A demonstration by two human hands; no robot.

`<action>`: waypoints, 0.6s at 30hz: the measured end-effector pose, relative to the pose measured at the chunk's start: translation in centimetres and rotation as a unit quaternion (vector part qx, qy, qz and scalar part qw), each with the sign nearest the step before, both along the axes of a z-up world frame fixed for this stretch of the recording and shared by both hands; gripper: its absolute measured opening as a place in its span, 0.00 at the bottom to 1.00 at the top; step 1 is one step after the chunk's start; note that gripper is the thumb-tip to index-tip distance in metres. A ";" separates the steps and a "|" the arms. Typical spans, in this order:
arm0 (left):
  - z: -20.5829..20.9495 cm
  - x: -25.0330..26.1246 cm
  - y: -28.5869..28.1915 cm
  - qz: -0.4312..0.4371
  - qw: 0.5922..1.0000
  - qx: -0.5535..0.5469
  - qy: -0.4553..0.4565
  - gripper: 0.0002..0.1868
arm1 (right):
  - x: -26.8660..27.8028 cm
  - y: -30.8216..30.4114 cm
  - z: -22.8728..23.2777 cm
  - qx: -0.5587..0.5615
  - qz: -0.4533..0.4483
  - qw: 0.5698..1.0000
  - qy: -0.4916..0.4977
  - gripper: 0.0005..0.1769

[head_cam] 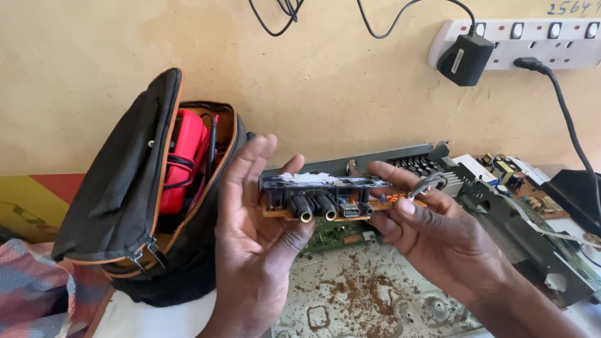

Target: The person uses a screwdriver to remove screws from a circuit board and then uses a multimeter to test components. They also use a brush to clean a small electronic part and continue working on the board with the screwdriver.

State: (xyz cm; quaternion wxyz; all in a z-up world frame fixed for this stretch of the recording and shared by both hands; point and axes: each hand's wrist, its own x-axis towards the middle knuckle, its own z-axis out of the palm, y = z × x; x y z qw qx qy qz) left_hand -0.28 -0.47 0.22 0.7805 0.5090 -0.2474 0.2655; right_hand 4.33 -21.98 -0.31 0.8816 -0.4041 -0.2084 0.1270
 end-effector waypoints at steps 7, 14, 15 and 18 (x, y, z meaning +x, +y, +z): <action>0.6 -0.9 -0.1 -0.177 0.983 0.001 0.055 0.46 | -0.4 0.6 0.0 0.050 0.004 0.999 0.007 0.38; 0.1 -0.4 -0.1 -0.158 0.986 0.013 0.043 0.38 | -0.7 0.9 0.5 0.059 0.031 0.998 -0.016 0.40; 0.2 -0.3 0.0 -0.170 0.985 0.009 0.039 0.37 | -0.8 1.0 0.7 0.057 0.039 0.997 -0.027 0.41; 0.6 -0.4 0.4 -0.179 0.983 0.015 0.032 0.35 | -1.0 0.9 0.9 0.045 0.051 0.997 -0.034 0.44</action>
